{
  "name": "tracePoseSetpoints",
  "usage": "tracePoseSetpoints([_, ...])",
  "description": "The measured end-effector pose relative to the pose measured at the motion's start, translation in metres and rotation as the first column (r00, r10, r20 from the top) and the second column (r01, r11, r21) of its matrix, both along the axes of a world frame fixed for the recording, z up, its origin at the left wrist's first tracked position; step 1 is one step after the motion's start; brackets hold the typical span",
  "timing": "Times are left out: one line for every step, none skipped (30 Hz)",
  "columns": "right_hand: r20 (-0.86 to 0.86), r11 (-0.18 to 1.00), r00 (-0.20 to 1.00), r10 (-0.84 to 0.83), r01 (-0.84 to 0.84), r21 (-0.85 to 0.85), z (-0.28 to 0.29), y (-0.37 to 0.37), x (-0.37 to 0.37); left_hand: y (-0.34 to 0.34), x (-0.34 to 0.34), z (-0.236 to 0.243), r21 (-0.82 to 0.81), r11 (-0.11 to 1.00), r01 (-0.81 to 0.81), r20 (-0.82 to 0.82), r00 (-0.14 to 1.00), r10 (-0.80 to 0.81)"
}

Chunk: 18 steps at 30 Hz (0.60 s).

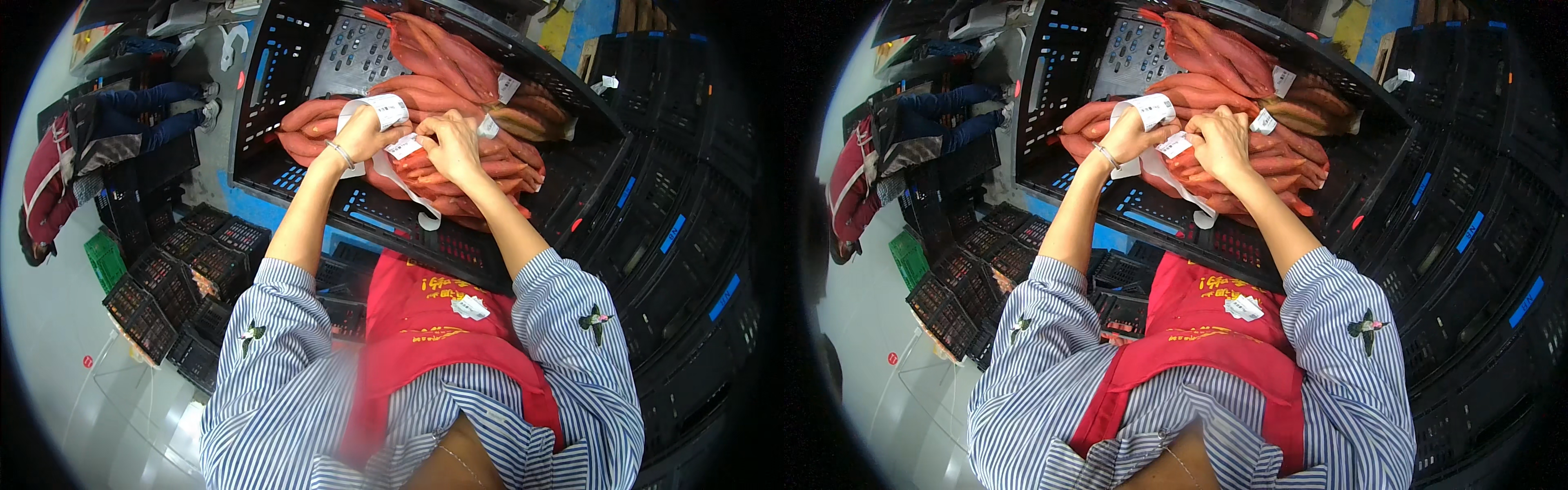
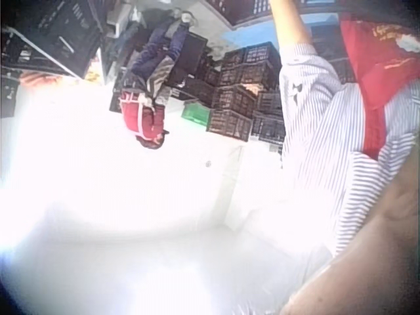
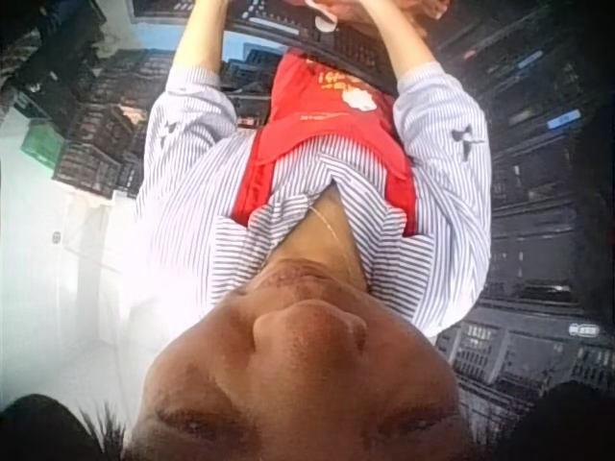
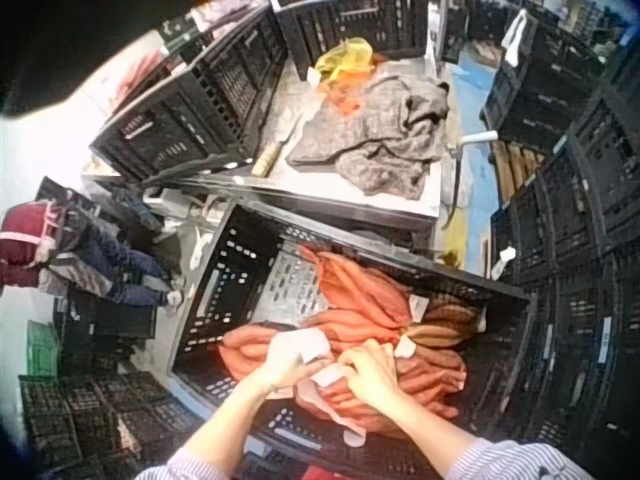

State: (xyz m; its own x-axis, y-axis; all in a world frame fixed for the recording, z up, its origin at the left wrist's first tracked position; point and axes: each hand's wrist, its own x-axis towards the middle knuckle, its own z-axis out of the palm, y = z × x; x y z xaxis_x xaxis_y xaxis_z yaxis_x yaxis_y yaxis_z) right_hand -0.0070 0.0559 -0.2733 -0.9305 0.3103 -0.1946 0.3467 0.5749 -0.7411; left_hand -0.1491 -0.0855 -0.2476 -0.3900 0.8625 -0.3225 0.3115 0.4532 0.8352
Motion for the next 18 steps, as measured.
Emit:
tracePoseSetpoints([0.004,1.0,1.0,0.01,-0.01,0.006,0.001,0.0,0.0,0.0,-0.001,0.001,0.008,1.0,-0.001,0.009,1.0,0.001])
tracePoseSetpoints([0.001,1.0,1.0,0.011,-0.011,0.006,0.002,0.0,0.0,0.0,-0.002,0.002,0.018,1.0,-0.002,0.018,1.0,0.002])
tracePoseSetpoints([-0.003,1.0,1.0,0.013,-0.013,0.006,0.002,0.0,0.0,0.0,-0.002,0.002,0.025,1.0,0.004,0.004,1.0,-0.004])
tracePoseSetpoints([-0.007,1.0,1.0,0.014,-0.014,0.006,0.002,0.0,0.0,0.001,-0.002,0.002,0.032,0.999,0.011,-0.01,1.0,-0.01])
tracePoseSetpoints([-0.007,1.0,1.0,0.017,-0.017,0.001,0.002,0.0,0.0,0.001,-0.002,0.002,0.04,0.999,0.015,-0.025,1.0,-0.014])
tracePoseSetpoints([-0.008,1.0,1.0,0.021,-0.021,-0.005,0.001,0.0,0.0,0.001,-0.002,0.001,0.023,1.0,0.014,-0.018,1.0,-0.014])
tracePoseSetpoints([-0.009,1.0,1.0,0.024,-0.024,-0.011,0.001,0.0,0.0,0.0,-0.002,0.001,0.006,1.0,0.013,-0.011,1.0,-0.013])
tracePoseSetpoints([-0.027,1.0,1.0,0.012,-0.012,-0.025,0.002,0.0,0.0,0.0,-0.003,0.0,-0.01,1.0,0.013,-0.004,1.0,-0.013])
tracePoseSetpoints([-0.046,0.999,0.999,-0.001,-0.001,-0.04,0.005,-0.001,-0.001,0.0,-0.003,0.0,-0.029,1.0,-0.006,0.053,0.999,0.007])
tracePoseSetpoints([-0.064,0.998,0.998,-0.013,0.01,-0.055,0.006,-0.002,-0.002,-0.002,-0.003,0.0,-0.05,0.998,-0.024,0.109,0.994,0.029])
tracePoseSetpoints([-0.1,0.997,0.995,-0.023,0.015,-0.075,0.006,-0.002,-0.003,-0.002,-0.004,0.0,-0.071,0.997,-0.039,0.164,0.985,0.05])
tracePoseSetpoints([-0.136,0.995,0.99,-0.033,0.02,-0.095,0.006,-0.002,-0.004,-0.003,-0.004,0.0,-0.099,0.992,-0.083,0.262,0.959,0.106])
tracePoseSetpoints([-0.171,0.993,0.984,-0.044,0.024,-0.115,0.005,-0.003,-0.004,-0.004,-0.004,0.002,-0.131,0.984,-0.123,0.356,0.92,0.163])
tracePoseSetpoints([-0.191,0.994,0.981,-0.03,0.009,-0.109,0.006,-0.003,-0.005,-0.005,-0.005,0.003,-0.167,0.973,-0.161,0.443,0.869,0.22])
tracePoseSetpoints([-0.21,0.995,0.978,-0.016,-0.006,-0.103,0.006,-0.003,-0.006,-0.007,-0.005,0.001,-0.132,0.978,-0.163,0.45,0.869,0.205])
tracePoseSetpoints([-0.23,0.995,0.973,-0.002,-0.021,-0.096,0.007,-0.003,-0.006,-0.01,-0.006,-0.003,-0.096,0.982,-0.165,0.456,0.869,0.19])
tracePoseSetpoints([-0.242,0.995,0.97,0.007,-0.031,-0.096,0.009,-0.003,-0.007,-0.011,-0.007,-0.003,-0.06,0.984,-0.165,0.462,0.869,0.174])
tracePoseSetpoints([-0.254,0.995,0.967,0.015,-0.041,-0.096,0.013,-0.003,-0.007,-0.011,-0.007,-0.002,-0.078,0.98,-0.185,0.498,0.844,0.199])
